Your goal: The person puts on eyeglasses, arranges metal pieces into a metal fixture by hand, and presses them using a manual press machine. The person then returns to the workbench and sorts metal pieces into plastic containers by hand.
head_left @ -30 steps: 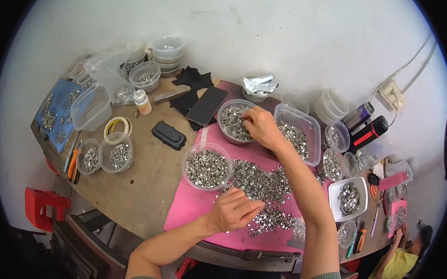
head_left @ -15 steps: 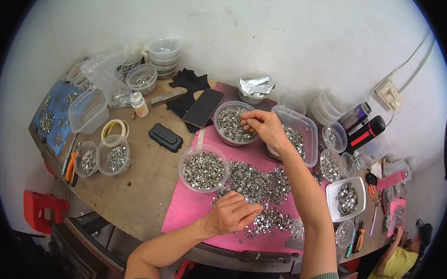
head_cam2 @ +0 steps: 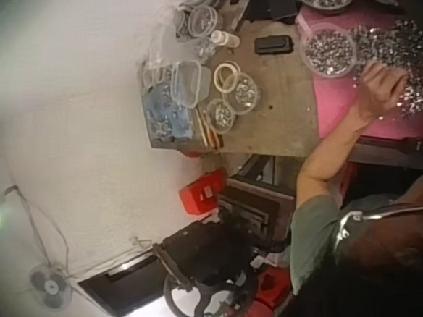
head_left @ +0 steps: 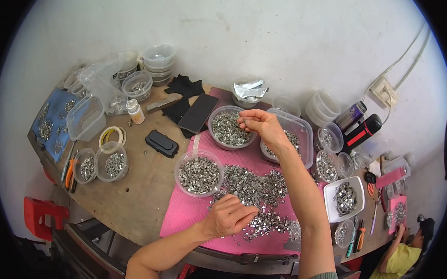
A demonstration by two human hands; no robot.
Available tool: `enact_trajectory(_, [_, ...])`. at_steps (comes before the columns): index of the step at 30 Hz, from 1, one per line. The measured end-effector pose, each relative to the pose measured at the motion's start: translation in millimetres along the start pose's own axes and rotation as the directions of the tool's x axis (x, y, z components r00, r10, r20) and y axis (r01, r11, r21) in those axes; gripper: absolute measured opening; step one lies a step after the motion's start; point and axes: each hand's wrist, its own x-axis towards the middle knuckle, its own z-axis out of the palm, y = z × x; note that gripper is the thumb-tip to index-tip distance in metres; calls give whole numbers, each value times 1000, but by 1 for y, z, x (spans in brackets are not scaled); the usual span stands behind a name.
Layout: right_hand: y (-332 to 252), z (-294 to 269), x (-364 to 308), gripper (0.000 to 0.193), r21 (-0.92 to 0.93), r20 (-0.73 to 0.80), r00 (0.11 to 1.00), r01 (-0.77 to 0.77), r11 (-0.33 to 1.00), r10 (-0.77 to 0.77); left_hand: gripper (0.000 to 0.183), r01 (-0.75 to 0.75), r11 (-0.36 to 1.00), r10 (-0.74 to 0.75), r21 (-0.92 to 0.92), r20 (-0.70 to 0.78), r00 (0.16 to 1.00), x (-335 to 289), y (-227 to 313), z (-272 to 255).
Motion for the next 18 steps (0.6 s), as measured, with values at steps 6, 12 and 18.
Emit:
enact_trajectory(6, [1,-3,1,31,32,18,1000,11,999,-11,25,-2,1000,2,-3,-2,1000,0,-1,1])
enact_trajectory(12, [6,-2,1,33,23,10,999,43,999,-44,16,9,1000,-9,-1,7,1000,1,-1,1])
enact_trajectory(18, [1,3,-2,33,-24,-4,999,32,999,-32,16,15,1000,-15,-5,8,1000,1,0,0])
